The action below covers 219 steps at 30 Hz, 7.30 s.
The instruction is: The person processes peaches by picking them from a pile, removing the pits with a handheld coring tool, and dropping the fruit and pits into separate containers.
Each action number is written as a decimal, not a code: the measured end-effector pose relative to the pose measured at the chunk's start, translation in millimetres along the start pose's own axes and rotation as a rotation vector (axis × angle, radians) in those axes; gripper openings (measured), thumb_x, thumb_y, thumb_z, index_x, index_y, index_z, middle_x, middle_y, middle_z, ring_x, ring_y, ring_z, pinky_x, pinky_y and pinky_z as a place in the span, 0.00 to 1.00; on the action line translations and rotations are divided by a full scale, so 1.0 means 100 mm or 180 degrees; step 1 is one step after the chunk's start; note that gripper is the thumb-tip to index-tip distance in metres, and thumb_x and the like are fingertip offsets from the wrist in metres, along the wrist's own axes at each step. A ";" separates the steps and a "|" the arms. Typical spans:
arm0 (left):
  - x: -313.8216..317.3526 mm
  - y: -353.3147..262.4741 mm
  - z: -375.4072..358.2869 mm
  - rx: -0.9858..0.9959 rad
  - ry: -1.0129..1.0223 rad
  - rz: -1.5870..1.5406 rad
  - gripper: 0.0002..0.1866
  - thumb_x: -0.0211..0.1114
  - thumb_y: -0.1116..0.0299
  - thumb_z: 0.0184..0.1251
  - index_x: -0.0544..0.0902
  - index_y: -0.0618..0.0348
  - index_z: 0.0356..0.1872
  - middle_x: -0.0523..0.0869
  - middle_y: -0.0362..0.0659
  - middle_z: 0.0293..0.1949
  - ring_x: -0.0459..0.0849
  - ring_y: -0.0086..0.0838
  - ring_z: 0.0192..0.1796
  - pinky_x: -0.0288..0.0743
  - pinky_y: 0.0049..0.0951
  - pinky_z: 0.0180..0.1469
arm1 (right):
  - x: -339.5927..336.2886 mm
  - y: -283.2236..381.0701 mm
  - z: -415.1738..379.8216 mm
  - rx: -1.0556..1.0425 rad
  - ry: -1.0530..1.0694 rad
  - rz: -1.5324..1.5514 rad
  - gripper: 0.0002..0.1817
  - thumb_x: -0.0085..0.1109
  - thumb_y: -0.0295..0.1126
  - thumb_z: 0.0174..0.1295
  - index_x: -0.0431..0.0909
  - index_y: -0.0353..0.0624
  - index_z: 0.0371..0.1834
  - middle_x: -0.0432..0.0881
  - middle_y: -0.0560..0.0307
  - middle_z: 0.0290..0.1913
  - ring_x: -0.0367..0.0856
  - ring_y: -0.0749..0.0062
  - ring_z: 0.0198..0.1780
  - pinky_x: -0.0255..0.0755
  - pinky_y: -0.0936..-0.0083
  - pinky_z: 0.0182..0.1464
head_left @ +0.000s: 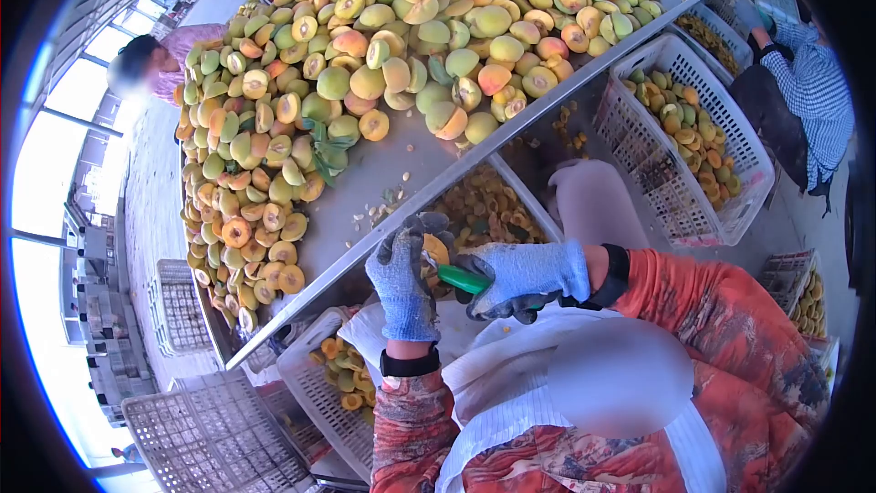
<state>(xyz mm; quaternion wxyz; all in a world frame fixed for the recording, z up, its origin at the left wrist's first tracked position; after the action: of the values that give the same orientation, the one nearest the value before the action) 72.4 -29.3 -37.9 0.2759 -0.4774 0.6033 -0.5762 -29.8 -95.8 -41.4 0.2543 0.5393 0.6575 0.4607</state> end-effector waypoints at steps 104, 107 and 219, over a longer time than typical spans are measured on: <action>-0.03 -0.18 -0.01 0.0111 -0.0112 0.0822 0.12 0.55 0.72 0.59 0.79 0.65 0.41 0.83 0.43 0.36 0.80 0.24 0.38 0.72 0.23 0.44 | 0.18 0.18 0.05 -0.0371 0.0000 0.1172 0.17 0.59 0.27 0.48 0.71 0.39 0.44 0.74 0.61 0.26 0.70 0.81 0.17 0.64 0.83 0.17; -0.15 0.19 0.08 0.0026 -0.0251 0.0829 0.12 0.54 0.73 0.58 0.79 0.66 0.42 0.83 0.42 0.36 0.79 0.23 0.38 0.71 0.22 0.45 | 0.08 -0.04 0.22 -0.0313 -0.0047 0.0564 0.17 0.63 0.27 0.47 0.72 0.41 0.41 0.74 0.60 0.23 0.71 0.79 0.15 0.65 0.83 0.15; -0.15 -0.17 -0.18 0.0535 -0.0350 -0.0146 0.13 0.54 0.69 0.62 0.77 0.67 0.43 0.81 0.45 0.40 0.78 0.27 0.40 0.73 0.25 0.44 | 0.13 0.28 -0.04 -0.1313 -0.2389 -0.4415 0.21 0.51 0.31 0.51 0.66 0.34 0.49 0.76 0.50 0.28 0.78 0.62 0.26 0.68 0.68 0.25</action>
<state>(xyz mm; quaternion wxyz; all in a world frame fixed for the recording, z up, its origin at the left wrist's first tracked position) 66.5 -5.8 -21.1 0.3344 -0.4972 0.5257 -0.6038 -23.8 -85.2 -13.2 0.7793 0.0703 0.6148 0.0988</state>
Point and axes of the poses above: each hand's wrist, its own z-axis towards the middle knuckle, its own x-axis out of the palm, y = z × x, the point moved 9 cm from there along z, towards the middle knuckle
